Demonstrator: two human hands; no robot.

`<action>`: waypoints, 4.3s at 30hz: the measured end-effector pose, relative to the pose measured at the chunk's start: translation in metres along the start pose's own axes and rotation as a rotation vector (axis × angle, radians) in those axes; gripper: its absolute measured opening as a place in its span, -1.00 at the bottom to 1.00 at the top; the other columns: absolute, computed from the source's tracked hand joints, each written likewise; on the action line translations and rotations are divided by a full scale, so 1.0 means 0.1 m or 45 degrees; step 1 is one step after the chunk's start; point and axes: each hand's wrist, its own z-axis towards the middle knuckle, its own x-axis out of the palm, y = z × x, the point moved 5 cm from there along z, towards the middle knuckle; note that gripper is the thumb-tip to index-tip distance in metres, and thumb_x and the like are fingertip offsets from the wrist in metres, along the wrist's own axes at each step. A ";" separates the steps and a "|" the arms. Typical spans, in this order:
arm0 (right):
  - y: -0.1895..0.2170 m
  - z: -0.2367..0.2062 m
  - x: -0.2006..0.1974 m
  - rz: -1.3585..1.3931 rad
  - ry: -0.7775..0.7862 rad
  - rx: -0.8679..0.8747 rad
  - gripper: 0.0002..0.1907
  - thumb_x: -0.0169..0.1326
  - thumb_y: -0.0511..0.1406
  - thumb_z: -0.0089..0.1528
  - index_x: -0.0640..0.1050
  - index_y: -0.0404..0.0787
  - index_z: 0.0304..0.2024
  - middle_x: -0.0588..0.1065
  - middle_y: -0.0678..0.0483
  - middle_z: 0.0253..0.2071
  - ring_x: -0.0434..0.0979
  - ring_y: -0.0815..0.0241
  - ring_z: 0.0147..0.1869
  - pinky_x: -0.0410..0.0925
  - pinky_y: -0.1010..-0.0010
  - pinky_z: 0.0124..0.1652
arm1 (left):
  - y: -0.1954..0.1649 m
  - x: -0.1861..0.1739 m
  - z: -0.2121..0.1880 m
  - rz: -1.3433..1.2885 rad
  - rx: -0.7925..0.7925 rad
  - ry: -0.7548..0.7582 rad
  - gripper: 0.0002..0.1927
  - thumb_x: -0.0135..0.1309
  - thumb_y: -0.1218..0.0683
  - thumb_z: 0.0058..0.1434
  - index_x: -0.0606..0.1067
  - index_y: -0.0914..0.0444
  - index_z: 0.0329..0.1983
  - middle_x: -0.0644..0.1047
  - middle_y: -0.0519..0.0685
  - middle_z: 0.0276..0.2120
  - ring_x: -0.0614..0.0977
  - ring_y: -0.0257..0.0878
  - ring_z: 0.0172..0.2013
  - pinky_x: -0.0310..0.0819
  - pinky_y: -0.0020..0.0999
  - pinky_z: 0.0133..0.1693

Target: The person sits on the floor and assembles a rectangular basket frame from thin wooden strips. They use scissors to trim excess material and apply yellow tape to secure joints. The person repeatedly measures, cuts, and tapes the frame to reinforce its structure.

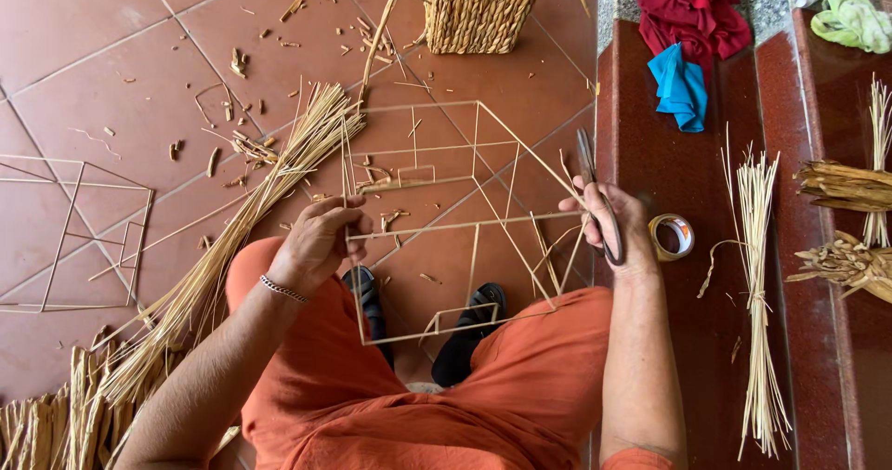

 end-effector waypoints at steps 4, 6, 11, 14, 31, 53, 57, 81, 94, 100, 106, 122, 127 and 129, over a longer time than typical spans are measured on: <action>-0.02 -0.14 0.00 -0.019 -0.019 -0.103 -0.57 0.17 -0.13 0.32 0.55 -0.29 0.11 0.56 -0.09 -0.31 0.32 0.53 -0.60 0.19 0.72 -0.60 | -0.12 0.03 -0.05 0.026 0.097 -0.015 -0.71 -0.05 0.18 0.36 0.39 0.31 0.13 0.43 -0.08 -0.51 0.34 -0.36 -0.64 0.25 -0.44 -0.58; -0.03 -0.25 -0.02 0.008 0.011 -0.137 -0.58 0.16 -0.16 0.33 0.54 -0.27 0.15 0.55 -0.08 -0.31 0.31 0.54 -0.60 0.18 0.74 -0.59 | -0.16 0.03 -0.10 0.076 0.172 -0.016 -0.71 -0.08 0.19 0.35 0.38 0.27 0.13 0.40 -0.10 -0.53 0.31 -0.37 -0.66 0.18 -0.46 -0.62; -0.15 -0.40 -0.10 0.032 0.062 -0.176 -0.54 0.03 -0.15 0.37 0.50 -0.38 0.15 0.63 -0.16 -0.20 0.24 0.54 -0.65 0.14 0.72 -0.63 | -0.10 0.02 -0.14 -0.044 0.439 0.065 -0.81 -0.10 0.16 0.48 0.39 0.31 0.09 0.30 -0.20 -0.56 0.26 -0.45 -0.61 0.04 -0.51 -0.59; -0.21 -0.34 -0.16 0.041 -0.022 -0.236 -0.49 -0.04 -0.10 0.40 0.49 -0.44 0.14 0.64 -0.16 -0.16 0.23 0.54 -0.65 0.10 0.72 -0.63 | -0.11 -0.09 -0.12 -0.055 0.629 0.092 -0.77 -0.13 0.09 0.55 0.45 0.36 -0.02 0.25 -0.21 -0.65 0.18 -0.46 -0.66 -0.05 -0.50 -0.60; 0.72 0.34 -0.26 0.380 -0.201 -0.602 -0.44 0.11 -0.47 0.25 0.36 -0.31 0.32 0.52 -0.01 -0.25 0.53 0.28 -0.38 0.22 0.61 -0.49 | 0.20 -0.72 -0.01 0.445 0.729 -0.361 -0.67 0.17 0.03 0.39 0.52 0.35 -0.42 0.36 -0.22 -0.62 0.26 -0.50 -0.62 0.04 -0.53 -0.57; -0.04 -0.40 1.88 -0.094 -0.117 -1.024 -0.87 0.14 -0.44 0.33 0.43 -0.29 -0.13 0.54 0.06 -0.26 0.57 0.35 -0.26 0.49 0.52 -0.22 | -0.48 1.15 0.21 0.279 0.678 0.226 -0.47 -0.17 -0.13 0.46 0.33 0.29 0.34 0.56 0.05 0.11 0.60 -0.16 0.14 0.48 -0.25 0.17; -0.25 -0.51 1.96 -0.105 -0.131 -1.079 -0.85 0.17 -0.49 0.31 0.45 -0.28 -0.13 0.57 0.07 -0.26 0.60 0.35 -0.24 0.49 0.52 -0.19 | -0.40 1.19 0.16 -0.076 0.540 0.345 -0.60 -0.05 -0.03 0.52 0.45 0.36 0.22 0.59 0.10 -0.10 0.64 -0.15 -0.10 0.54 -0.19 0.03; -0.35 -1.72 1.86 0.003 0.700 -0.434 -0.25 -0.11 0.17 0.41 0.39 -0.36 0.25 0.55 0.02 -0.12 0.37 0.40 -0.27 0.34 0.55 -0.24 | 0.48 0.26 -0.88 0.260 0.340 0.214 -0.81 0.07 0.13 0.39 0.55 0.39 -0.11 0.63 -0.05 -0.25 0.70 -0.31 -0.21 0.65 -0.38 -0.11; -0.48 -2.16 1.21 -0.388 0.450 -0.023 -0.21 -0.23 0.19 0.34 0.50 -0.40 0.11 0.41 0.19 -0.39 0.34 0.46 -0.48 0.31 0.60 -0.48 | 1.25 0.76 -0.57 0.115 0.131 0.320 -0.79 0.13 0.13 0.36 0.55 0.41 -0.09 0.63 -0.01 -0.24 0.68 -0.30 -0.19 0.64 -0.37 -0.05; -0.58 -2.21 1.17 -0.567 0.446 -0.054 -0.24 -0.20 0.17 0.36 0.54 -0.39 0.08 0.35 0.19 -0.48 0.36 0.41 -0.47 0.33 0.51 -0.42 | 1.29 0.73 -0.57 0.116 0.118 0.312 -0.79 0.14 0.17 0.35 0.55 0.43 -0.07 0.63 0.01 -0.22 0.68 -0.28 -0.19 0.65 -0.34 -0.04; -0.55 -2.13 1.24 -0.586 0.434 -0.096 -0.33 -0.18 0.11 0.39 0.54 -0.37 0.05 0.35 0.17 -0.48 0.36 0.37 -0.46 0.33 0.48 -0.40 | 1.31 0.75 -0.62 0.035 0.171 0.295 -0.84 0.15 0.22 0.35 0.53 0.42 -0.07 0.61 0.03 -0.19 0.66 -0.27 -0.17 0.64 -0.31 -0.02; -0.28 -1.88 1.43 -0.812 0.371 -0.478 -0.49 -0.15 0.01 0.45 0.50 -0.27 0.12 0.42 0.06 -0.34 0.46 0.25 -0.36 0.38 0.38 -0.33 | 1.10 0.83 -0.75 0.675 0.641 0.213 -0.96 0.20 0.24 0.32 0.55 0.29 -0.24 0.48 -0.05 -0.15 0.50 -0.32 -0.09 0.48 -0.41 -0.07; -0.30 -1.85 1.41 -0.795 0.465 -0.452 -0.34 -0.30 0.11 0.46 0.48 -0.31 0.13 0.39 0.05 -0.31 0.45 0.22 -0.32 0.38 0.36 -0.27 | 1.08 0.84 -0.74 0.800 0.613 0.187 -0.93 0.23 0.22 0.30 0.55 0.27 -0.28 0.49 -0.08 -0.25 0.49 -0.33 -0.17 0.43 -0.41 -0.15; -0.36 -1.81 1.40 -0.697 0.533 -0.353 -0.26 -0.37 0.16 0.43 0.49 -0.31 0.10 0.38 0.06 -0.32 0.44 0.22 -0.31 0.38 0.37 -0.25 | 1.11 0.84 -0.72 0.615 0.547 0.223 -0.93 0.17 0.20 0.33 0.50 0.26 -0.26 0.48 -0.11 -0.24 0.57 -0.36 -0.17 0.54 -0.44 -0.11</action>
